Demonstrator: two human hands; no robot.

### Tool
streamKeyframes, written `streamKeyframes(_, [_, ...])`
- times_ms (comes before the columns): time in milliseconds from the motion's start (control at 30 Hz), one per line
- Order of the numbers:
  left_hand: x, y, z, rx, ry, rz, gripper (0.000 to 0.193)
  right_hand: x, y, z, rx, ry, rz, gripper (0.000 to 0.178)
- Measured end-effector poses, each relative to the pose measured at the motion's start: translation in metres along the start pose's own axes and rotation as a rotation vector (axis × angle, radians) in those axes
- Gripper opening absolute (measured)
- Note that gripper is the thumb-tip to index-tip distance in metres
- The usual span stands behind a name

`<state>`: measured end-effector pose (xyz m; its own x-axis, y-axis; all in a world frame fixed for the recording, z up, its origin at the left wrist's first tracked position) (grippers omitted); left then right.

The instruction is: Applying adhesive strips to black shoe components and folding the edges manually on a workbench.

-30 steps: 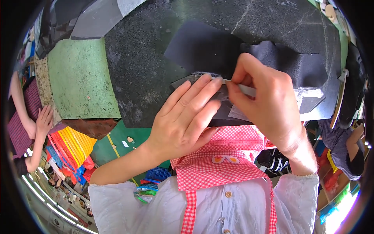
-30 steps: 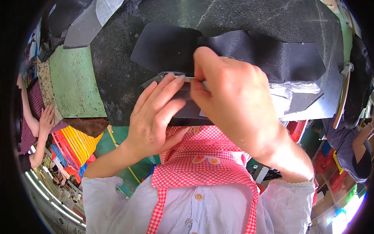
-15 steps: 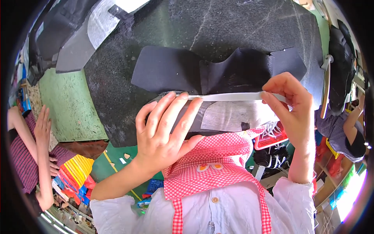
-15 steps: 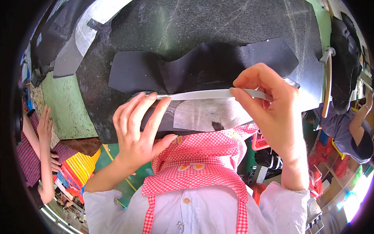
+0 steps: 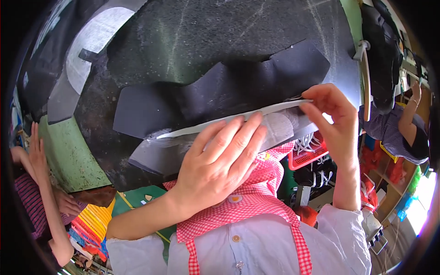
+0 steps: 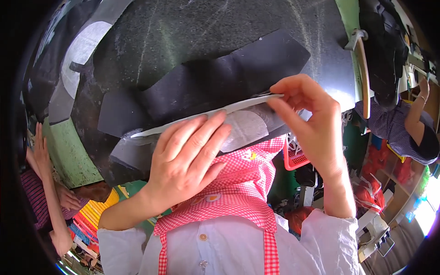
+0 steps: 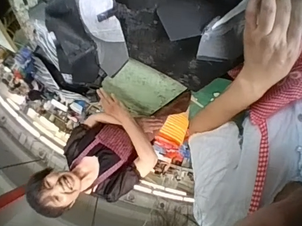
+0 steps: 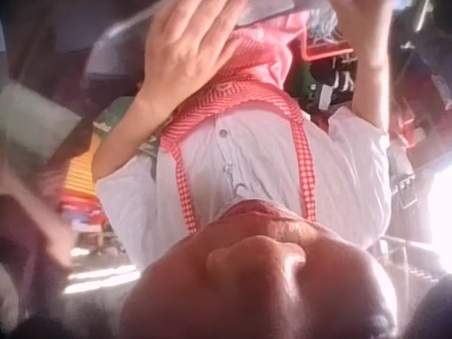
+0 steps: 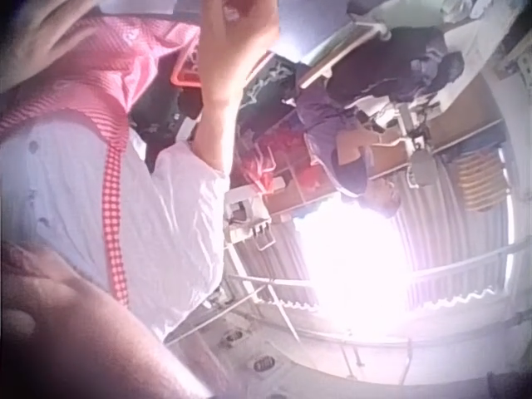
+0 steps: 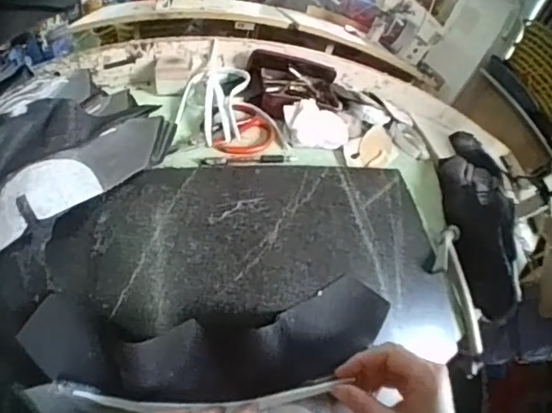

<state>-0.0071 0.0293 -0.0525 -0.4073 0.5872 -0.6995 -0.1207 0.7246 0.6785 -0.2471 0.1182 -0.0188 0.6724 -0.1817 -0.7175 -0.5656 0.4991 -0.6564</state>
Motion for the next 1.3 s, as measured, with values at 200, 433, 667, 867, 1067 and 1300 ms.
streamKeyframes(200, [0.006,-0.003,-0.009,0.026,0.046,-0.056,0.050,-0.002,0.004,-0.012,0.012,-0.003,0.052,0.011])
streamKeyframes(433, [-0.004,-0.019,-0.010,0.093,0.211,0.279,0.048,-0.017,0.003,-0.035,0.001,0.002,0.399,0.032])
streamKeyframes(667, [-0.026,0.011,-0.010,-0.041,0.149,0.205,0.022,0.005,-0.052,-0.026,-0.487,0.073,0.303,0.063])
streamKeyframes(867, [-0.058,-0.021,-0.038,0.075,0.168,0.098,0.064,0.023,-0.037,-0.034,-0.752,0.052,0.628,0.104])
streamKeyframes(1067, [-0.057,-0.049,-0.048,-0.288,-0.250,0.082,0.057,0.024,-0.045,-0.039,-0.794,-0.092,0.373,0.052])
streamKeyframes(1300, [-0.069,-0.074,-0.046,0.266,0.098,-0.079,0.011,0.038,-0.061,-0.053,-0.877,0.075,0.369,0.031])
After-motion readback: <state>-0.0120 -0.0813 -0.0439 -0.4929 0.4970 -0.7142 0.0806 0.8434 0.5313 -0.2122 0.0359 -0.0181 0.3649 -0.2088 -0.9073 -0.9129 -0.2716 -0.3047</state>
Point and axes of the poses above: each hand's wrist, its own z-axis away from the middle knuckle, its own x-axis out of the palm, y = z × x, the point moved 1 cm from there along -z, towards the middle knuckle, and after that the axes turned 14 degrees about z, right-handed, at the moved point
